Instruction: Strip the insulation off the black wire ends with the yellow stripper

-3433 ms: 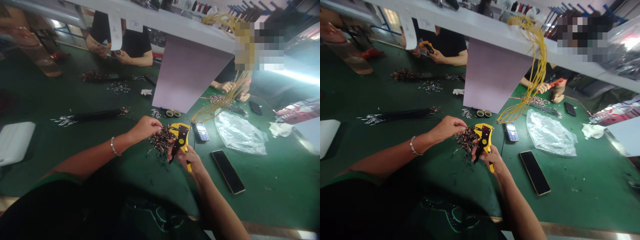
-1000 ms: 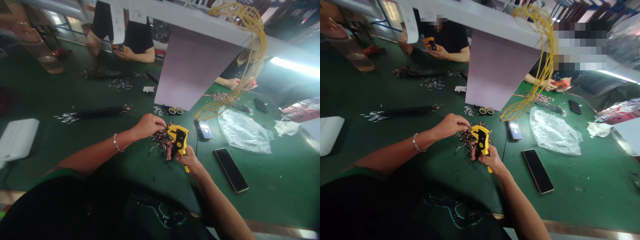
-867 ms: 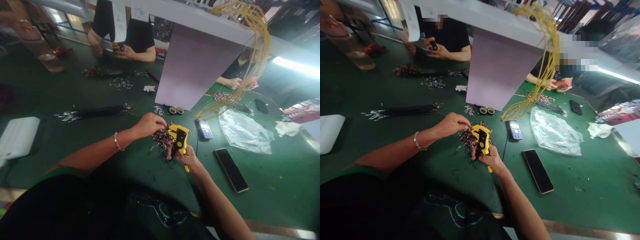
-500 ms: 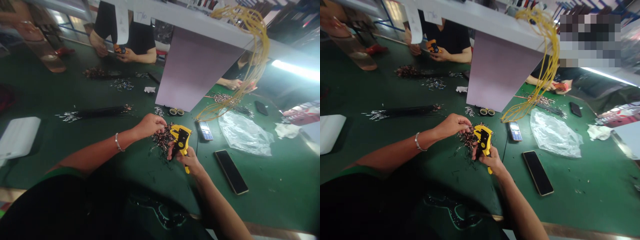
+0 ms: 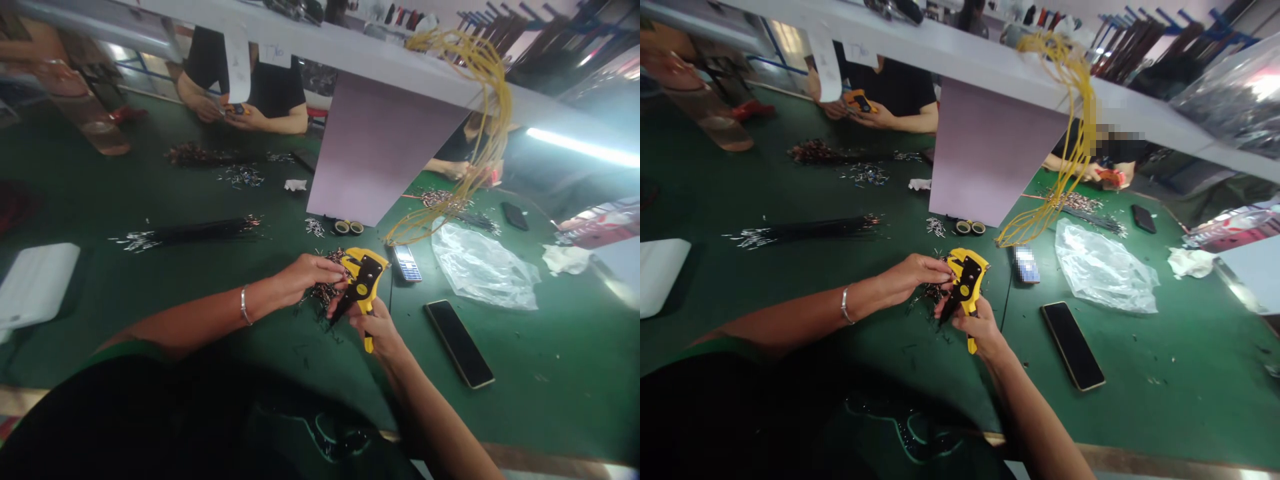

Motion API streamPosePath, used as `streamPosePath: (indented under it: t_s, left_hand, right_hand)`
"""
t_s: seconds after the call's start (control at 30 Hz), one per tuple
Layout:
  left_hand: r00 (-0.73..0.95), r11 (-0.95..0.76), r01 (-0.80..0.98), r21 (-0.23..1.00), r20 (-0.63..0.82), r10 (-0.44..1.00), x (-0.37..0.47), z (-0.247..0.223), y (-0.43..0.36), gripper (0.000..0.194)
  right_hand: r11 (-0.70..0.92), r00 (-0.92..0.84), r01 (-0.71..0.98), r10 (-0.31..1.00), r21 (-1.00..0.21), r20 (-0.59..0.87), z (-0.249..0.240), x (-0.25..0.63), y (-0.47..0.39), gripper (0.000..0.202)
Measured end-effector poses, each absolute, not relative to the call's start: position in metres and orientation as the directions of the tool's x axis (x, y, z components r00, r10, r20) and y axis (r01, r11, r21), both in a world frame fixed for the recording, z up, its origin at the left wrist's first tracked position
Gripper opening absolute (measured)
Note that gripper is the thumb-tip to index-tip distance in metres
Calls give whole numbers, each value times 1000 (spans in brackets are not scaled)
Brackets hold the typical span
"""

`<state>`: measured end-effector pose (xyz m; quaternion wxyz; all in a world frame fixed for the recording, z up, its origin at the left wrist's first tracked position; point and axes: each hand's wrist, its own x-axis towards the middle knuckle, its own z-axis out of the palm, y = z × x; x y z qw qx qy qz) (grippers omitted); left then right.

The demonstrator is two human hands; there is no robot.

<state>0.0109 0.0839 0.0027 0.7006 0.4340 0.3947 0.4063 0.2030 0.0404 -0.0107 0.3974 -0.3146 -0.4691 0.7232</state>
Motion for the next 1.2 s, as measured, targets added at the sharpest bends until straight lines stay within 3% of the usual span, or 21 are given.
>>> streamPosePath:
  t_s: [0.13, 0.27, 0.4, 0.53, 0.73, 0.83, 0.93, 1.03, 1.13, 1.2]
  left_hand:
    - [515, 370, -281, 886, -186, 836, 15, 3, 74, 17]
    - [496, 314, -269, 911, -149, 856, 13, 8, 74, 19]
    - [362, 291, -198, 936, -206, 909, 14, 11, 76, 48]
    - [479, 328, -120, 937, -235, 846, 21, 3, 69, 71]
    - [617, 39, 2, 999, -32, 787, 29, -9, 50, 106]
    - [584, -127, 92, 988, 49, 810, 32, -8, 41, 115]
    - [553, -243, 163, 956, 116, 825, 37, -2, 38, 113]
    - [554, -277, 117, 954, 168, 815, 40, 4, 40, 103]
    - [555, -181, 25, 983, 138, 821, 38, 7, 44, 97]
    - [544, -23, -30, 999, 35, 838, 32, 9, 49, 93]
  right_hand:
    - [-283, -481, -280, 868, -917, -121, -12, 199, 37, 45]
    - [-229, -415, -224, 902, -947, -120, -13, 197, 36, 42]
    - [-99, -269, -116, 961, -988, -64, -10, 199, 39, 37]
    - [64, -95, 25, 994, -998, 61, -7, 203, 43, 39]
    - [194, 6, 127, 981, -973, 196, -11, 201, 44, 39]
    - [246, 20, 202, 967, -948, 255, -15, 192, 42, 40]
    - [300, 18, 297, 947, -906, 320, -16, 182, 39, 38]
    - [374, -45, 377, 921, -847, 387, -13, 175, 35, 38]
    - [429, -130, 399, 901, -810, 413, -10, 175, 31, 43]
    - [459, -160, 396, 887, -795, 432, -8, 178, 30, 46]
